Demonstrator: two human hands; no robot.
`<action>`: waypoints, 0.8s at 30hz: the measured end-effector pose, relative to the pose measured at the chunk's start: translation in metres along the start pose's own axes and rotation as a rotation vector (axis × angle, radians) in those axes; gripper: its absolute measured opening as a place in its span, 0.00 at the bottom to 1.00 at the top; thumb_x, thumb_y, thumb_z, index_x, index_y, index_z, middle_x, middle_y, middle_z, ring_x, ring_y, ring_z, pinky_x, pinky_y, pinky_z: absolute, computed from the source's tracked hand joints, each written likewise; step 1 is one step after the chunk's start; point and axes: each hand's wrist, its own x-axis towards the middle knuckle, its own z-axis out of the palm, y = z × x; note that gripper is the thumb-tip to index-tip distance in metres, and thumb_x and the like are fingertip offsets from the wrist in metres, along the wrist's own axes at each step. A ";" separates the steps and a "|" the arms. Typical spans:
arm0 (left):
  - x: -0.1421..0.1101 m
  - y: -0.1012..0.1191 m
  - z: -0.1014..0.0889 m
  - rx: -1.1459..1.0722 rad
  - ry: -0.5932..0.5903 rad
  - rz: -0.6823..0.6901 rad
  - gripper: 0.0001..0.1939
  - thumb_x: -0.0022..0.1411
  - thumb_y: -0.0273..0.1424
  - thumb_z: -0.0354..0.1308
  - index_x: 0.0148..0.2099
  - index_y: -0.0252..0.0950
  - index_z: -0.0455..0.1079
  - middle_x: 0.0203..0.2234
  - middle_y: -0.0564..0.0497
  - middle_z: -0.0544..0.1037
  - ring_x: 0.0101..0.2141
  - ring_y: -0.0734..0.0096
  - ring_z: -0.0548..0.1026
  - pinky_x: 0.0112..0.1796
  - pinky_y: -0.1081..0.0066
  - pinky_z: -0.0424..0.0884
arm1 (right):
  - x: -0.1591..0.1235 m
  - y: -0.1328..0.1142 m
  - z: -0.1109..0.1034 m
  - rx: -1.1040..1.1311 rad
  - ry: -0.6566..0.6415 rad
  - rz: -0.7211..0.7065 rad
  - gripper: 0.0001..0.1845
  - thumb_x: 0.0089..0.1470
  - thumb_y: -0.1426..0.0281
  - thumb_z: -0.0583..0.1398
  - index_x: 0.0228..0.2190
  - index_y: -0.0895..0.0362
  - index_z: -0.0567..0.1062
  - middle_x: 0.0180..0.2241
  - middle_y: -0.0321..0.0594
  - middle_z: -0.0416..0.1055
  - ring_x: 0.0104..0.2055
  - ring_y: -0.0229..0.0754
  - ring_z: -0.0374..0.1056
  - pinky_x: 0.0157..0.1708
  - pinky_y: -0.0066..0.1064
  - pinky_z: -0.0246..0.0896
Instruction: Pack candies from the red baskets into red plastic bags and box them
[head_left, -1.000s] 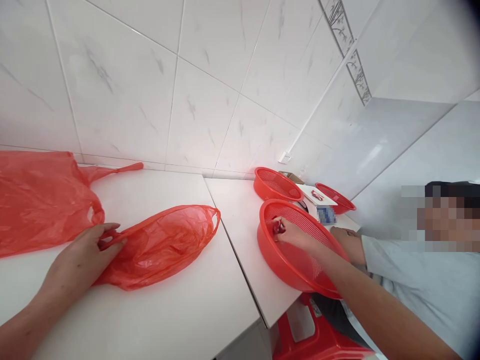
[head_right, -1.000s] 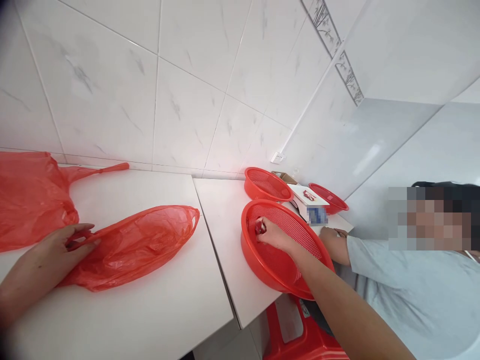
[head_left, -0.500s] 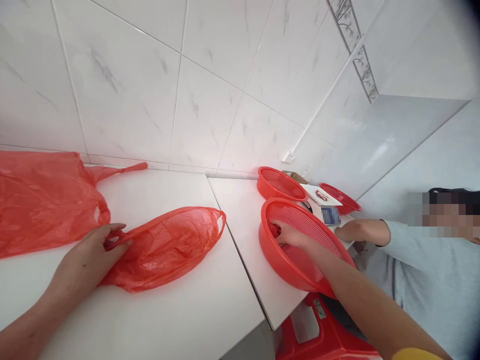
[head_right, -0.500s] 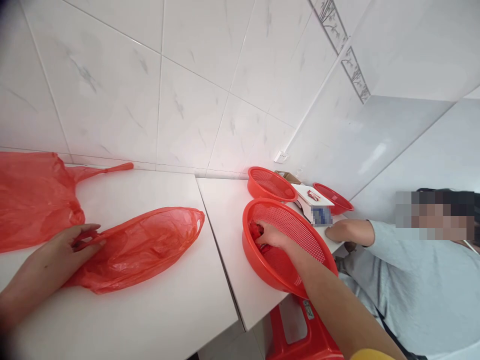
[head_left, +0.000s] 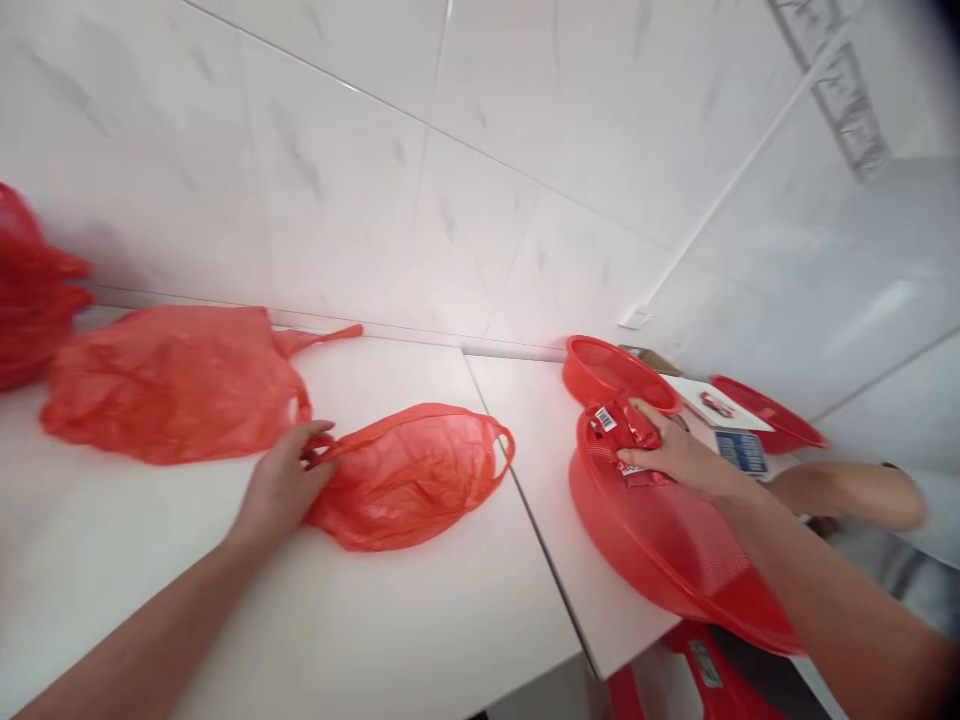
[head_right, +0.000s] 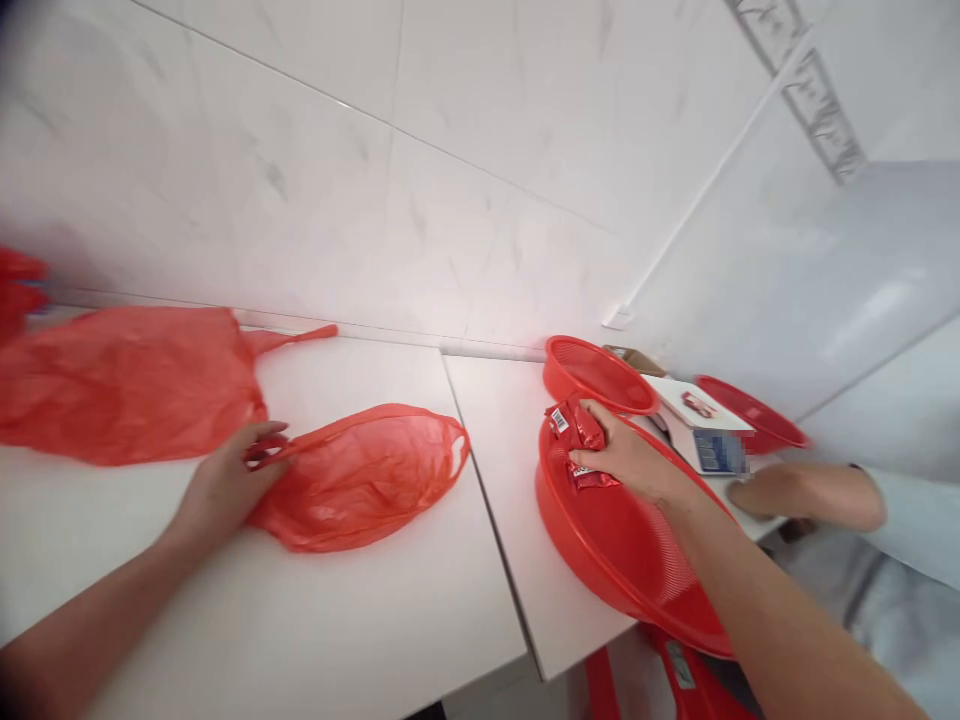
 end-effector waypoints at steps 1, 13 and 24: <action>-0.001 0.002 0.000 -0.021 0.007 0.024 0.23 0.52 0.38 0.56 0.52 0.43 0.65 0.42 0.51 0.74 0.38 0.66 0.73 0.41 0.66 0.70 | 0.000 -0.014 0.009 -0.085 -0.017 -0.072 0.38 0.41 0.69 0.66 0.54 0.48 0.61 0.38 0.37 0.73 0.36 0.43 0.71 0.33 0.32 0.70; -0.002 -0.004 0.001 -0.047 0.016 0.059 0.21 0.53 0.33 0.54 0.51 0.42 0.66 0.43 0.50 0.74 0.41 0.66 0.73 0.41 0.66 0.70 | 0.020 -0.093 0.185 -0.686 -0.472 -0.829 0.41 0.42 0.86 0.54 0.55 0.42 0.62 0.58 0.36 0.58 0.51 0.44 0.64 0.41 0.31 0.64; 0.005 -0.015 0.006 -0.116 0.027 0.077 0.20 0.53 0.34 0.55 0.50 0.40 0.66 0.43 0.49 0.74 0.43 0.64 0.74 0.43 0.65 0.70 | 0.007 -0.058 0.096 -0.569 -0.063 -0.483 0.19 0.54 0.62 0.55 0.48 0.44 0.69 0.53 0.37 0.65 0.48 0.47 0.67 0.43 0.39 0.67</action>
